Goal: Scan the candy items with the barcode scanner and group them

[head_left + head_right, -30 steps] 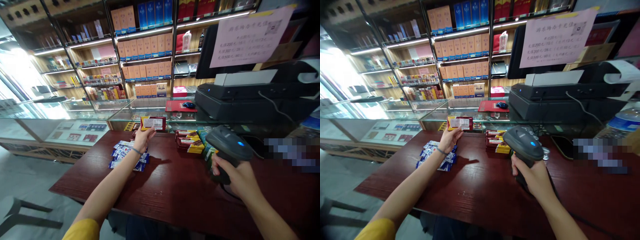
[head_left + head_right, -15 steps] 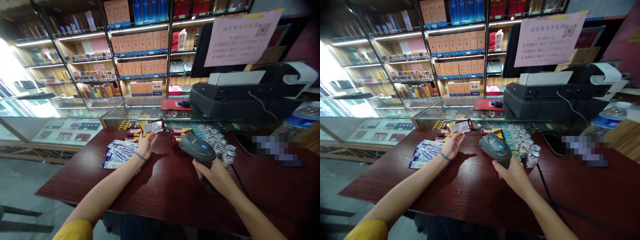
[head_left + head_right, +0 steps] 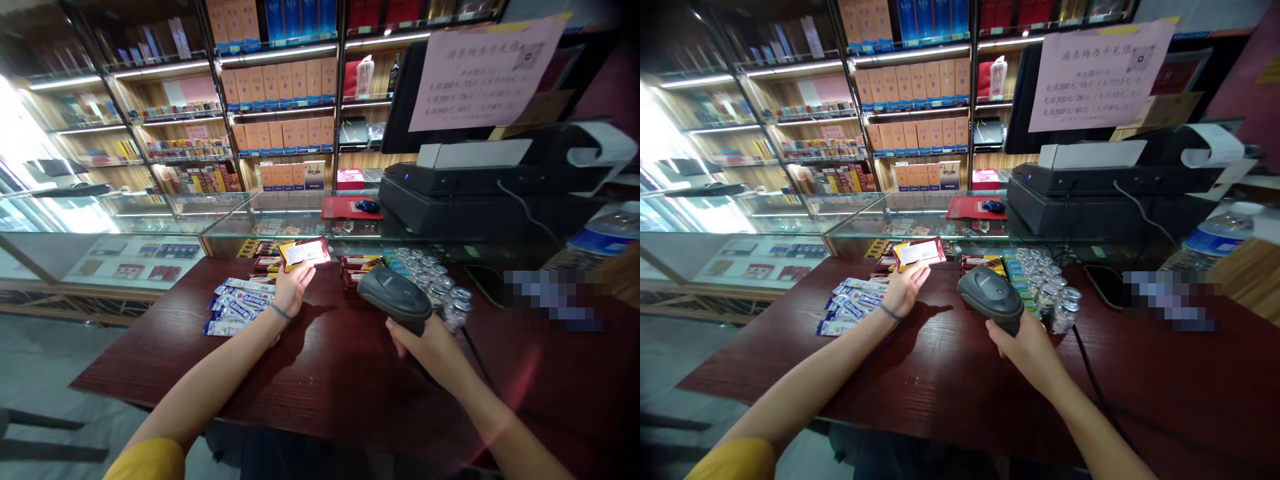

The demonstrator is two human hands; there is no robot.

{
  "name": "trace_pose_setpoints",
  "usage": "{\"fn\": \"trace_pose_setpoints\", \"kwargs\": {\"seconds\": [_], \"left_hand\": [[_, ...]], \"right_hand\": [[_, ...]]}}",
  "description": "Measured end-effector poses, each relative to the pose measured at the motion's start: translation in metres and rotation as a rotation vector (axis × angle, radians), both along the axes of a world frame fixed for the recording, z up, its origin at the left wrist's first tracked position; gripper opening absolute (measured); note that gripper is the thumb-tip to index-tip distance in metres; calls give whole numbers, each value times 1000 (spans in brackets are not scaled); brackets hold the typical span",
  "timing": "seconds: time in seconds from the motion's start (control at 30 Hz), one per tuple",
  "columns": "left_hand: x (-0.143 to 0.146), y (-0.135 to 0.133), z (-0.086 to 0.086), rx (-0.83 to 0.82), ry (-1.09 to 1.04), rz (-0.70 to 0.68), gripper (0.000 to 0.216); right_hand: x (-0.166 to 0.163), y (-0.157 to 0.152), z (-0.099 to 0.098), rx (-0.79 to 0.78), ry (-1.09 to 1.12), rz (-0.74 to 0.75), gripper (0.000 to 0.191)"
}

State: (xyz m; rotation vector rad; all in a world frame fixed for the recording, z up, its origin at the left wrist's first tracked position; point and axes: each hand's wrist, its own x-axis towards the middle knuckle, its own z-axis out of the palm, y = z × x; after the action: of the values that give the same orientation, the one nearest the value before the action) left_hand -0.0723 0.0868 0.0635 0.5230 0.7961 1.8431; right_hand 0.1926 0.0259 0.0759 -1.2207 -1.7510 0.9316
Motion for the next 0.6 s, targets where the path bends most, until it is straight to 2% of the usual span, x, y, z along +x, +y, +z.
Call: {"fn": "trace_pose_setpoints", "kwargs": {"seconds": [0.27,0.43,0.6], "left_hand": [[-3,3,-2,-6,54,8,38],[0,5,5,53,214,69,49],[7,13,11,110,373,149,42]], "right_hand": [[1,-2,10,22,135,13,21],[9,4,17,28,321,-44,30],[18,11,17,46,508,-74,28]]}}
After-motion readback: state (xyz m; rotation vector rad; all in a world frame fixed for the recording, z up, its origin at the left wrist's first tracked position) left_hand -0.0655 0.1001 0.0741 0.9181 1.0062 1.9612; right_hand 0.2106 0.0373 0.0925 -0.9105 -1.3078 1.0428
